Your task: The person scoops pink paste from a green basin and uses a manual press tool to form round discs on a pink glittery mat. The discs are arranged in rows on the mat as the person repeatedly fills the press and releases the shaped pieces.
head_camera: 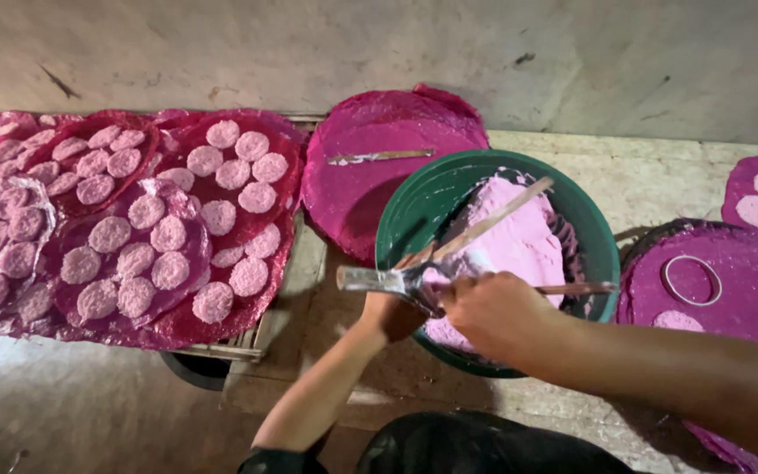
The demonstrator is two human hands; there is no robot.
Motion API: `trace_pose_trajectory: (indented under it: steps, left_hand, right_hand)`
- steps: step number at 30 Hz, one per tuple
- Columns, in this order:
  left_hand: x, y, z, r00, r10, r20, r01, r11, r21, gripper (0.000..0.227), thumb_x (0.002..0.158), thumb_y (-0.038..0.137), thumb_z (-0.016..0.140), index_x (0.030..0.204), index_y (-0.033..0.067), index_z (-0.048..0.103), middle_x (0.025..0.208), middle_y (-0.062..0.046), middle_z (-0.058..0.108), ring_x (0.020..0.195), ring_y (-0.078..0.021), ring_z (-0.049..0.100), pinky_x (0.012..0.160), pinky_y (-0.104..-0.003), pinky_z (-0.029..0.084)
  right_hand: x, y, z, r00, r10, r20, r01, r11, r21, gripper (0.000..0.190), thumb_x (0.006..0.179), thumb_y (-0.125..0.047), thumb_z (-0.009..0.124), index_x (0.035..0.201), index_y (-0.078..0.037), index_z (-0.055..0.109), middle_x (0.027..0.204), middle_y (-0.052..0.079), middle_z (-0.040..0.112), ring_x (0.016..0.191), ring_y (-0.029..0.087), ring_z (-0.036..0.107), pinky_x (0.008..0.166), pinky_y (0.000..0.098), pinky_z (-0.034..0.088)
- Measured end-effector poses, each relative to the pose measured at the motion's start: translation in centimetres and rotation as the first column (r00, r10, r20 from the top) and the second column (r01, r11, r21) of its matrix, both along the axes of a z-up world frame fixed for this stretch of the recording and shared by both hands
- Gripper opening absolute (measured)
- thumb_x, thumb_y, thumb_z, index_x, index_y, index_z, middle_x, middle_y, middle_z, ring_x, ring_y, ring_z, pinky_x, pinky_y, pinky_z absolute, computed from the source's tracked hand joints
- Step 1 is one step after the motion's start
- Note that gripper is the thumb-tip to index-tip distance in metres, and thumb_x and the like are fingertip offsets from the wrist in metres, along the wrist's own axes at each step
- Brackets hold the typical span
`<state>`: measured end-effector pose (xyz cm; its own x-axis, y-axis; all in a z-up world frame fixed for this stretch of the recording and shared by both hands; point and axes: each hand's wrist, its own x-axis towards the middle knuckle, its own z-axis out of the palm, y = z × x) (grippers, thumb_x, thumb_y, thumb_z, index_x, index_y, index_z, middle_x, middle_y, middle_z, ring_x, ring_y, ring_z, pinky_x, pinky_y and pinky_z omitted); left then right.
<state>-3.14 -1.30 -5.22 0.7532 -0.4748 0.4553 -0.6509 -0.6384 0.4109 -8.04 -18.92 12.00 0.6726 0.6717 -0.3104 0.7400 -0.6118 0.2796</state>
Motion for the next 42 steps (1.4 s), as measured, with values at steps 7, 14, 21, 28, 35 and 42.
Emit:
trace_pose_trajectory:
  steps: [7, 14, 21, 28, 35, 42]
  left_hand:
    - [1.5, 4.2, 4.4, 0.794, 0.06, -0.605, -0.387, 0.817, -0.427, 0.035, 0.089, 0.035, 0.068, 0.101, 0.0021, 0.074, 0.092, -0.014, 0.072, 0.082, -0.0254, 0.069, 0.079, -0.041, 0.057]
    - [0.2, 1.7, 3.0, 0.997, -0.068, 0.025, 0.072, 0.961, -0.266, 0.029, 0.085, 0.026, 0.071, 0.105, 0.0066, 0.074, 0.132, -0.028, 0.063, 0.115, -0.0394, 0.063, 0.097, -0.045, 0.051]
    - [0.3, 2.6, 4.8, 0.933, 0.26, -0.248, -0.298, 0.945, -0.133, 0.039, 0.093, 0.032, 0.068, 0.127, 0.0125, 0.066, 0.134, -0.022, 0.066, 0.114, -0.0353, 0.067, 0.1, -0.045, 0.053]
    - [0.9, 2.7, 6.1, 0.877, 0.476, 0.074, -0.428, 0.84, -0.333, 0.056, 0.089, 0.025, 0.072, 0.14, 0.0109, 0.054, 0.14, -0.018, 0.058, 0.112, -0.029, 0.067, 0.091, -0.043, 0.062]
    - [1.0, 3.5, 7.4, 0.814, 0.566, 0.128, -0.556, 0.824, -0.106, 0.058, 0.082, 0.033, 0.077, 0.135, 0.0141, 0.062, 0.153, -0.025, 0.031, 0.125, -0.0477, 0.051, 0.096, -0.055, 0.052]
    - [1.2, 1.3, 6.4, 0.837, 0.545, -0.045, -0.545, 0.838, 0.011, 0.056, 0.083, 0.039, 0.077, 0.132, 0.0147, 0.068, 0.164, -0.03, 0.012, 0.135, -0.0617, 0.039, 0.098, -0.064, 0.046]
  right_hand:
    - [-1.2, -7.5, 6.0, 0.955, -0.29, 0.066, 0.292, 0.956, -0.025, 0.034, 0.096, -0.014, 0.054, 0.129, -0.012, 0.058, 0.102, 0.004, 0.068, 0.076, 0.02, 0.074, 0.059, 0.0332, 0.06]
    - [0.3, -2.1, 4.3, 0.994, 0.055, 0.097, -0.045, 0.993, -0.108, 0.038, 0.092, -0.004, 0.056, 0.131, -0.002, 0.057, 0.098, 0.016, 0.07, 0.075, 0.026, 0.074, 0.05, 0.0311, 0.06]
    - [-0.7, -2.8, 6.4, 0.987, -0.161, -0.006, 0.16, 0.974, 0.16, 0.043, 0.09, -0.007, 0.056, 0.132, -0.008, 0.058, 0.097, 0.012, 0.073, 0.068, 0.024, 0.074, 0.054, 0.0363, 0.059]
    - [-0.7, -3.1, -3.0, 0.884, -0.284, -0.371, 0.463, 0.435, 0.772, 0.049, 0.102, -0.023, 0.056, 0.151, -0.016, 0.054, 0.091, 0.017, 0.076, 0.067, 0.025, 0.073, 0.061, 0.0381, 0.059]
    - [-0.3, -4.2, -10.7, 0.671, -0.228, -0.706, 0.739, 0.291, 0.608, 0.04, 0.095, -0.02, 0.068, 0.133, -0.008, 0.065, 0.095, 0.014, 0.082, 0.063, 0.017, 0.073, 0.063, 0.0308, 0.058]
    - [1.3, -5.1, -12.1, 0.767, -0.276, -0.579, 0.63, 0.151, 0.762, 0.041, 0.095, -0.016, 0.065, 0.133, 0.0, 0.063, 0.085, 0.023, 0.077, 0.069, 0.017, 0.066, 0.065, 0.0335, 0.055]
